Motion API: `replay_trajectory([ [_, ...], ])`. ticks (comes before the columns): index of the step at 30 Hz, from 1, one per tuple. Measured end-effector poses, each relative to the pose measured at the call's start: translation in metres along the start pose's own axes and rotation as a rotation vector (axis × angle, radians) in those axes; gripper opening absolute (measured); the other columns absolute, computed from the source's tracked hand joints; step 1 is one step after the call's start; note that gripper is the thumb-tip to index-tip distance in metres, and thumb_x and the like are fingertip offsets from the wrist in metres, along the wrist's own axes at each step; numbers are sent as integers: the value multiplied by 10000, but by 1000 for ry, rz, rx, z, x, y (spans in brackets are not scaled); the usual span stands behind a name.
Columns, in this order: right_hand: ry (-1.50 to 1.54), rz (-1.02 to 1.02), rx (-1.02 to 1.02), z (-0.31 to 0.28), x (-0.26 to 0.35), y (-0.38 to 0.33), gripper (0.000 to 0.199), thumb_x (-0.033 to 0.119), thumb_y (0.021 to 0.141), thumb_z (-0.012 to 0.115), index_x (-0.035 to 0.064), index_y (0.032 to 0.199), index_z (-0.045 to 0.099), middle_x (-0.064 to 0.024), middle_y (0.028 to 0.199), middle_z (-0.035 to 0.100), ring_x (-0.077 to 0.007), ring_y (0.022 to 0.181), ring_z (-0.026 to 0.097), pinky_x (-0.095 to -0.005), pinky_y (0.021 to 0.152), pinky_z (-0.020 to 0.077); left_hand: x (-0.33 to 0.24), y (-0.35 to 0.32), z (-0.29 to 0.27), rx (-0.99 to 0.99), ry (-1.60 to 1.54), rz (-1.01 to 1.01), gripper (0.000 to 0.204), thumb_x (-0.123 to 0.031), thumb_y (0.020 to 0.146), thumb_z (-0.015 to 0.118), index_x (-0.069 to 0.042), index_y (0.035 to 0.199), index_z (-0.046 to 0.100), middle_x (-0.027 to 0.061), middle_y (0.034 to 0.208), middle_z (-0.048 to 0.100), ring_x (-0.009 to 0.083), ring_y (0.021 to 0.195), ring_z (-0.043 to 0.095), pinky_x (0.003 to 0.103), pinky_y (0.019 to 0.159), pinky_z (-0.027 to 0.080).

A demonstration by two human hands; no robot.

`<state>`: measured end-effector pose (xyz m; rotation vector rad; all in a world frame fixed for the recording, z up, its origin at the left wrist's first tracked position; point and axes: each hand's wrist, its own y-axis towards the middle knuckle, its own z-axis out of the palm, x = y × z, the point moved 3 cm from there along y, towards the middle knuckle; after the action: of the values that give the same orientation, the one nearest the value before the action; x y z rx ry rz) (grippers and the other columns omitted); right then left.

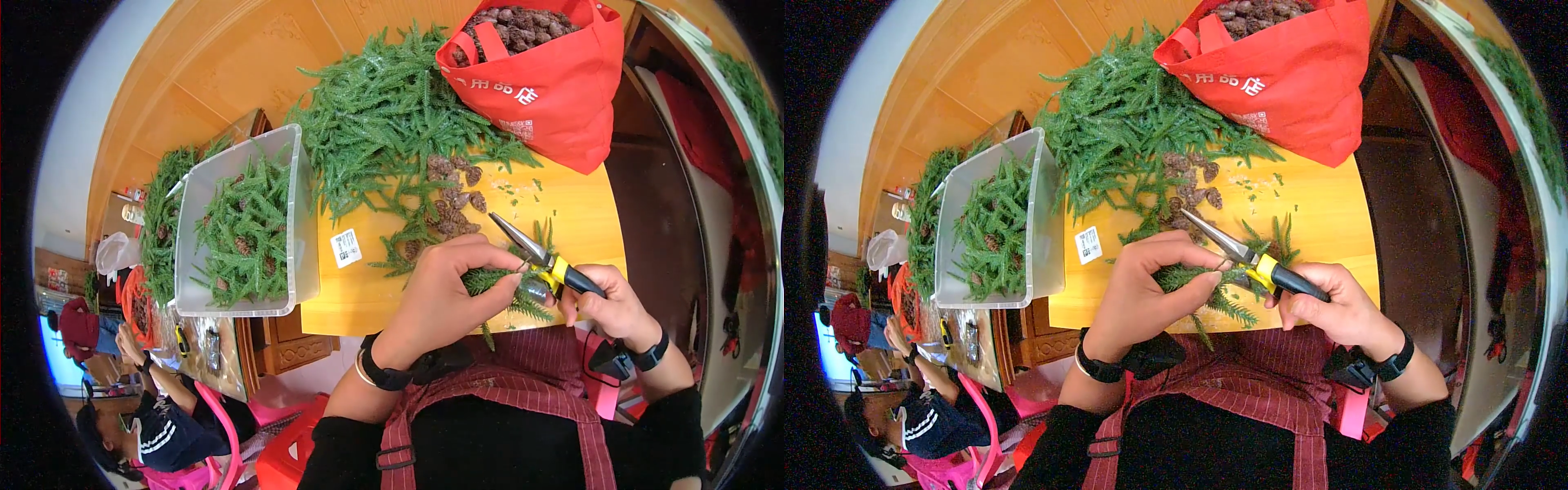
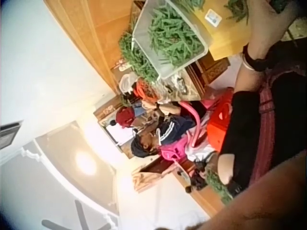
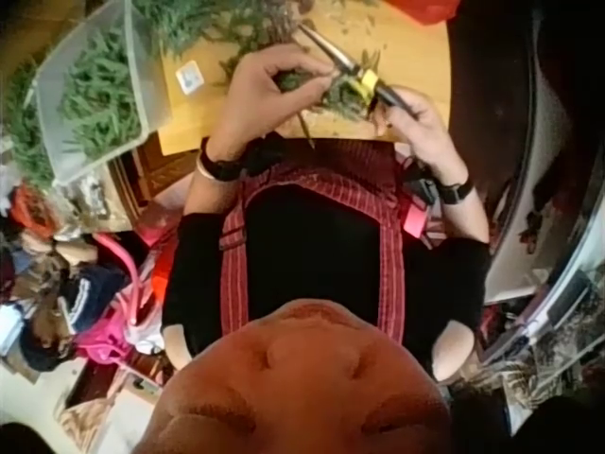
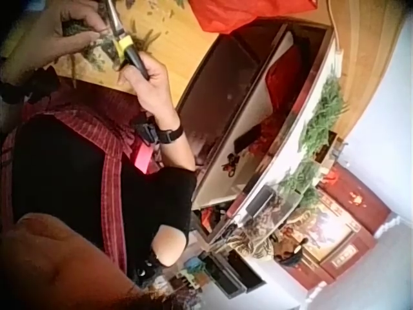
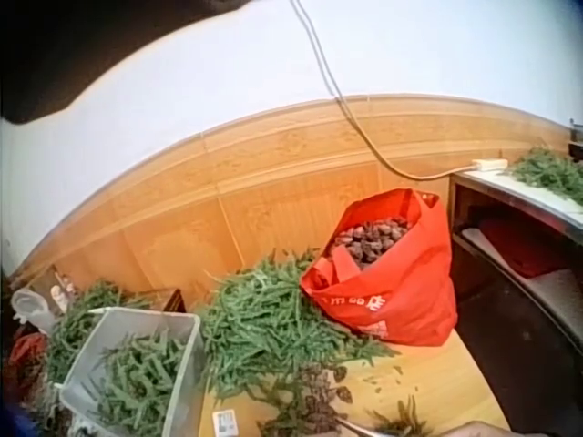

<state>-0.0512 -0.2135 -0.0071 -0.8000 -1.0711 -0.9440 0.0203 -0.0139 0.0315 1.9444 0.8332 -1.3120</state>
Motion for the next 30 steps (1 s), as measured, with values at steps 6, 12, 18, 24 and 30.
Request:
replay_trajectory([
  [6, -190, 71, -141, 2, 1, -2, 438, 459, 817, 603, 38, 723, 525, -20, 671, 550, -64, 622, 472, -196, 555, 372, 2, -1, 0, 3, 25, -23, 118, -3, 725, 638, -2, 843, 645, 58, 739, 601, 138, 704, 554, 248, 641, 417],
  [12, -547, 94, -296, -8, 10, -1, 275, 248, 820, 587, -19, 886, 592, -25, 760, 586, -83, 699, 504, -213, 634, 393, 3, -3, -4, -14, 57, -27, 131, -9, 729, 642, 0, 860, 643, 66, 760, 601, 141, 721, 557, 246, 651, 420],
  [18, -523, -91, -288, -4, 30, -4, 425, 351, 805, 567, -41, 966, 595, -106, 898, 624, -145, 830, 549, -276, 746, 402, 4, -5, -8, -108, 60, 20, 161, -20, 732, 661, -5, 891, 646, 68, 775, 602, 148, 740, 561, 243, 667, 423],
  [24, -751, -202, -212, -1, 49, -12, 448, 427, 775, 592, -21, 758, 613, -99, 736, 639, -217, 810, 580, -338, 787, 430, -1, -7, -12, -227, 133, 76, 224, -38, 704, 710, -8, 917, 648, 69, 803, 615, 158, 768, 579, 248, 691, 437],
  [30, -874, -241, -196, 2, 46, -16, 259, 284, 732, 682, 31, 778, 647, -90, 673, 607, -284, 754, 593, -360, 757, 457, -1, -10, -14, -266, 157, 115, 242, -52, 688, 726, -7, 912, 644, 82, 791, 613, 181, 727, 590, 258, 657, 448],
])
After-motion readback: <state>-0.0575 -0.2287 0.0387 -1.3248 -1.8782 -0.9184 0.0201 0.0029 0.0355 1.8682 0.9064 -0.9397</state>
